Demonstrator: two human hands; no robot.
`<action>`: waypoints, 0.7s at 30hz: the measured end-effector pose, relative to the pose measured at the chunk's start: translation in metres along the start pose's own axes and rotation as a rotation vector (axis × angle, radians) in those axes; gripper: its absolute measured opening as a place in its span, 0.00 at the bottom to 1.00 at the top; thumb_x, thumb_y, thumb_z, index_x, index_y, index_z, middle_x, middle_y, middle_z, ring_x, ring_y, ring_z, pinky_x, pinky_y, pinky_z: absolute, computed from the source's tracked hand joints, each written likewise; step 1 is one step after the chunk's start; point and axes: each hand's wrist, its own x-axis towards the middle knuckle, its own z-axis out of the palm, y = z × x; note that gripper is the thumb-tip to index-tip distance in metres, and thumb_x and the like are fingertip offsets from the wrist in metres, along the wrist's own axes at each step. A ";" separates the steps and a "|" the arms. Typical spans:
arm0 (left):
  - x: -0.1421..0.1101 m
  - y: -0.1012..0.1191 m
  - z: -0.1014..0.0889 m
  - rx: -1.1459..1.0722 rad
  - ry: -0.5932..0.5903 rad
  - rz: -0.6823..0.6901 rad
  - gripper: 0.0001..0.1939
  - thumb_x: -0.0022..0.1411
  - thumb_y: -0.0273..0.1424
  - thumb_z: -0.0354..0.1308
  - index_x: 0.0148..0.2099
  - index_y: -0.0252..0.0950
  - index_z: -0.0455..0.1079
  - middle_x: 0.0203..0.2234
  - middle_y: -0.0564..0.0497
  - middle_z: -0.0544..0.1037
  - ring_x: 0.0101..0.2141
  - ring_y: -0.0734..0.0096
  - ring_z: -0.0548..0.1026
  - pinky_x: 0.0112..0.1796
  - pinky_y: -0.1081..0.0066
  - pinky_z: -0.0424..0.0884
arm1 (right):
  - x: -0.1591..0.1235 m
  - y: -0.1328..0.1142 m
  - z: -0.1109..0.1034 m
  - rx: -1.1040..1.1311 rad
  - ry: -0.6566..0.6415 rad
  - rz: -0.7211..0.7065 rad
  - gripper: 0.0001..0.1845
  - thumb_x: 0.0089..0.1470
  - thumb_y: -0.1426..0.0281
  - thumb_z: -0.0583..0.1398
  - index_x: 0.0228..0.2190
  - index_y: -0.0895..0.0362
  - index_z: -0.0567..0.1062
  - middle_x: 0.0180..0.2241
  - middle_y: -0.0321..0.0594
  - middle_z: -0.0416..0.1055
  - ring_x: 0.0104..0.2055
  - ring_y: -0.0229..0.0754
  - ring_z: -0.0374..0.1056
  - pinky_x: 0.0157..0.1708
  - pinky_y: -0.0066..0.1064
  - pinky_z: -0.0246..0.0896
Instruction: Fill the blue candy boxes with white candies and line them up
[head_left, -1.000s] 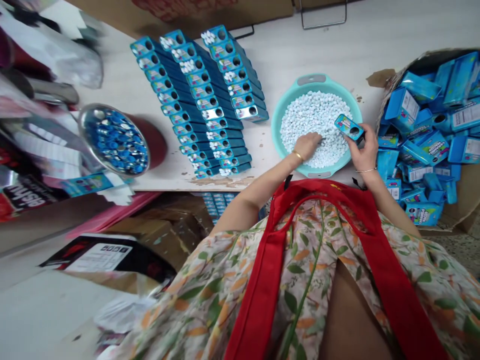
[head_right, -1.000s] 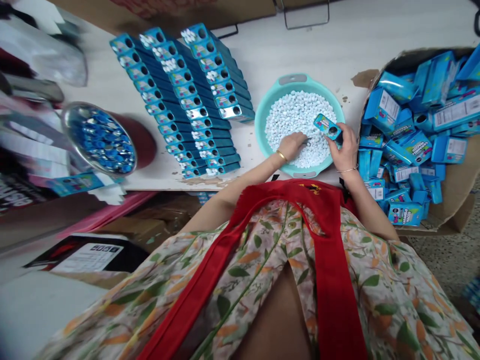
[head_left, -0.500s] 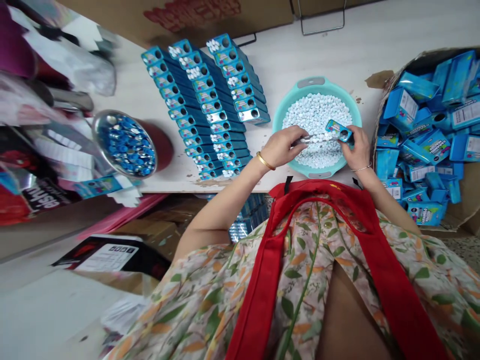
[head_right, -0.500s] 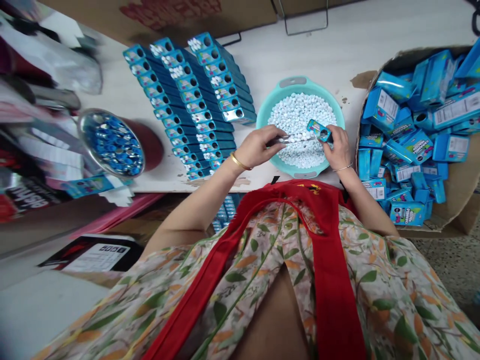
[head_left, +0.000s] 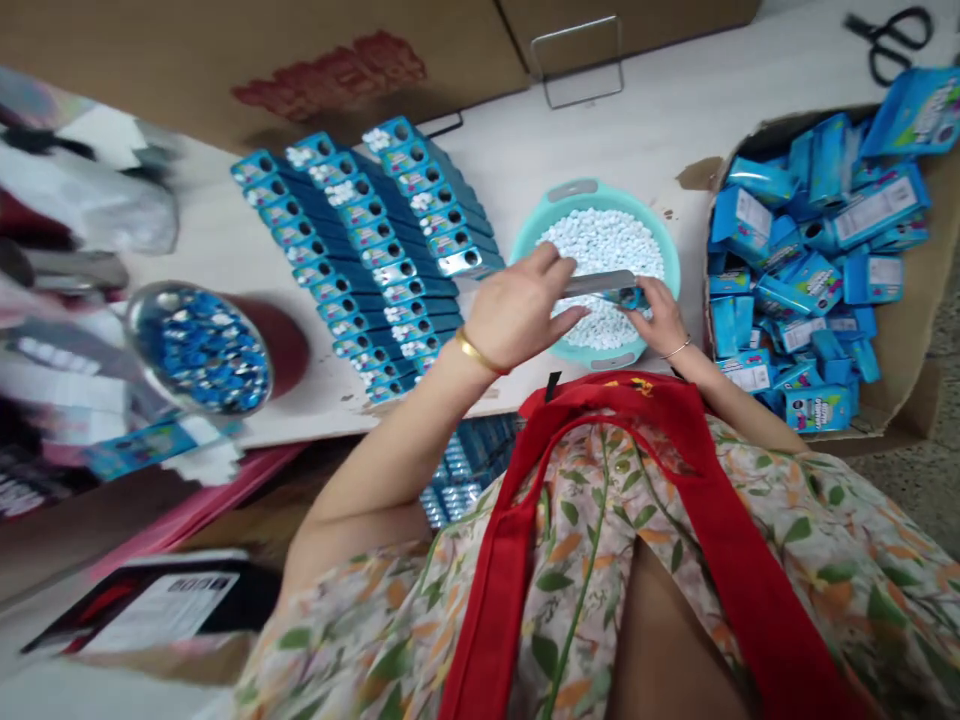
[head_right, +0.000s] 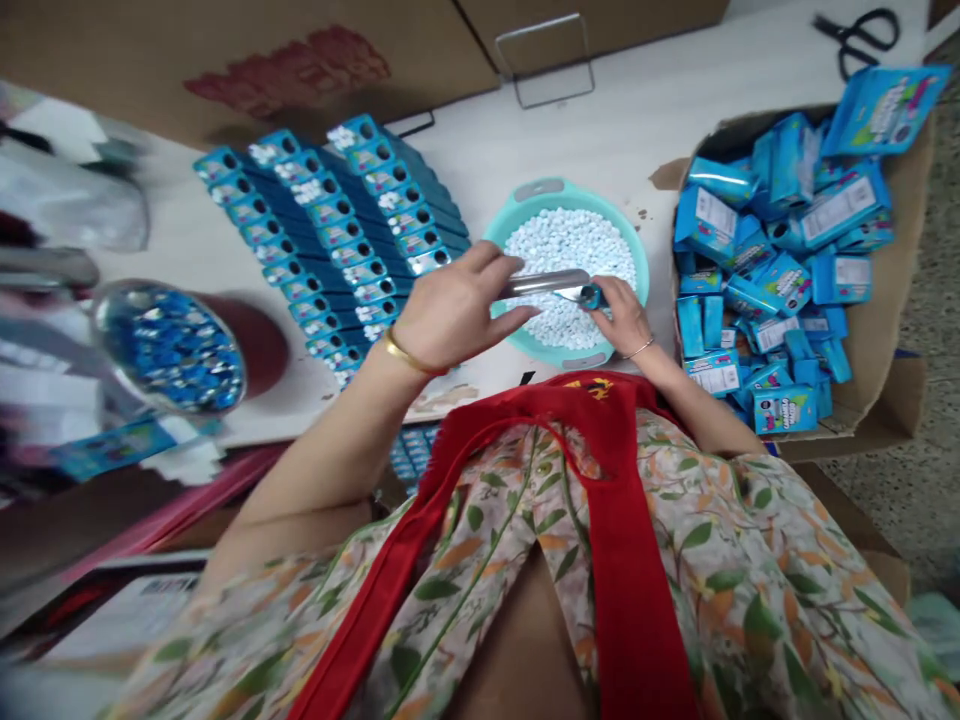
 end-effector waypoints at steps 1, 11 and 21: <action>-0.001 -0.011 0.008 -0.050 0.015 0.014 0.24 0.73 0.43 0.66 0.64 0.38 0.72 0.58 0.36 0.78 0.53 0.46 0.80 0.49 0.55 0.79 | -0.001 -0.008 -0.001 0.007 -0.032 0.003 0.24 0.70 0.53 0.62 0.58 0.53 0.75 0.58 0.55 0.81 0.63 0.60 0.76 0.66 0.60 0.74; -0.030 -0.050 0.068 -0.377 0.054 0.048 0.19 0.73 0.54 0.58 0.54 0.48 0.75 0.42 0.47 0.82 0.41 0.54 0.78 0.43 0.54 0.80 | -0.015 -0.040 -0.059 -0.044 -0.084 -0.032 0.27 0.72 0.46 0.62 0.59 0.52 0.76 0.60 0.49 0.80 0.65 0.54 0.76 0.70 0.53 0.73; -0.104 -0.177 0.086 -0.217 0.351 -0.572 0.20 0.55 0.55 0.66 0.42 0.51 0.70 0.34 0.55 0.75 0.38 0.55 0.73 0.46 0.51 0.77 | -0.044 0.111 -0.263 -0.773 -0.041 0.595 0.33 0.66 0.63 0.62 0.67 0.65 0.73 0.65 0.67 0.76 0.70 0.69 0.67 0.69 0.67 0.62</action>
